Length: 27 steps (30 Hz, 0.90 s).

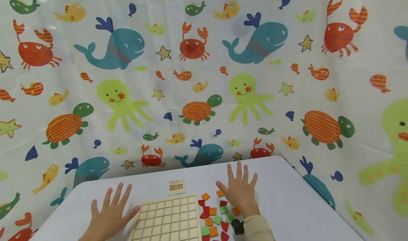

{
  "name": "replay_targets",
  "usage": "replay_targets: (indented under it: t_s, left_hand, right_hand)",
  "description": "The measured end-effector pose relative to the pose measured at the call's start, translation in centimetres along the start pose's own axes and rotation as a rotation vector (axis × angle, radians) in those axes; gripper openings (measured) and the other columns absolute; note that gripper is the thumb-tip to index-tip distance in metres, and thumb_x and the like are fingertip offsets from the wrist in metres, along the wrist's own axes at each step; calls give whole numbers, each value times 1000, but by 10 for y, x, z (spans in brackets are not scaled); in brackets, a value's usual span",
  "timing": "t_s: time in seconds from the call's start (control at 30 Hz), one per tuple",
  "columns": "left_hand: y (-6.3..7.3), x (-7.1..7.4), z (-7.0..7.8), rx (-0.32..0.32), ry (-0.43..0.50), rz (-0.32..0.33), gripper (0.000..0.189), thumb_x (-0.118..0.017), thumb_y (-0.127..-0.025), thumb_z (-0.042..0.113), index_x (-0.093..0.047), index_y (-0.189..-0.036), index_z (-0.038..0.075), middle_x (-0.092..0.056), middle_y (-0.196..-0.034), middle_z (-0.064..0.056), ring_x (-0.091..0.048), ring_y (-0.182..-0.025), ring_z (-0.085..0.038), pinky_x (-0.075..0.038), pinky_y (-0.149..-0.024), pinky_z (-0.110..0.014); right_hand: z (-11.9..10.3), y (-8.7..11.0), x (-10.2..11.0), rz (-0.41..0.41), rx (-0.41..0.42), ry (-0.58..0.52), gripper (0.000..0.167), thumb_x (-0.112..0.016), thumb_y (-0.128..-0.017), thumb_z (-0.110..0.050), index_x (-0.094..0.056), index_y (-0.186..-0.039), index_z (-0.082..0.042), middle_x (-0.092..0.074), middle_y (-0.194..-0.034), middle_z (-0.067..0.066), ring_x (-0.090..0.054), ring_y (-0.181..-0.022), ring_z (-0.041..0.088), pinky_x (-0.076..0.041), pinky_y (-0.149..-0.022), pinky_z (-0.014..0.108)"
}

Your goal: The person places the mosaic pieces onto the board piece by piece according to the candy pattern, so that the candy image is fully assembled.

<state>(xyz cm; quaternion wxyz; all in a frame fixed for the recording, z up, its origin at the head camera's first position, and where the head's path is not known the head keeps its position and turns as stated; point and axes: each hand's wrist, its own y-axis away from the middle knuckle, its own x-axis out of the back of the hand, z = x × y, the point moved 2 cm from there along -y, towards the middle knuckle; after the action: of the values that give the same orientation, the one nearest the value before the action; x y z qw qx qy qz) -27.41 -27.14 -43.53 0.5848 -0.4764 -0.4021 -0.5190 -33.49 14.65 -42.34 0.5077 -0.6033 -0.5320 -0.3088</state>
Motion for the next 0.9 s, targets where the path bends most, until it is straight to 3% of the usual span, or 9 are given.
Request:
replay_targets:
  t_s: [0.23,0.47,0.67,0.8,0.9]
  left_hand:
    - [23,4,14,-59,-72,-26,114,-65,-89,79,-32,-166,0,-26,-170,-28,-19,-153,-59,3,-111,-88]
    - [49,-5,19,-77,-85,-85,129,-53,-79,97,-35,-165,2,-33,-171,-21,-28,-154,-51,8,-113,-84]
    - [52,-21,14,-104,-174,-97,126,-57,-74,98,-43,-162,9,-42,-168,-13,-44,-148,-41,-13,-115,-83]
    - [50,-35,6,-72,-87,-185,119,-61,-79,93,-45,-161,7,-44,-167,-13,-49,-144,-42,-20,-111,-86]
    - [47,-46,-1,-20,11,-265,117,-64,-83,87,-41,-162,3,-41,-167,-17,-46,-145,-48,-17,-109,-88]
  right_hand:
    - [2,-2,0,10,12,5,86,-64,-103,-57,-37,-166,-5,-19,-171,33,-15,-155,59,-4,-115,85]
    - [-2,-3,4,-18,14,-14,85,-64,-104,-55,-36,-165,-3,-19,-171,34,-16,-154,60,-4,-116,85]
    - [-4,-8,6,-28,16,-48,85,-65,-104,-52,-34,-166,-3,-16,-171,34,-13,-155,60,-1,-116,84]
    - [-5,-11,8,-34,22,-60,85,-65,-104,-51,-33,-166,-2,-16,-171,34,-14,-155,59,-2,-116,84]
    - [-7,-15,10,-49,27,-86,84,-64,-105,-50,-32,-166,-1,-15,-171,35,-13,-156,59,-2,-117,83]
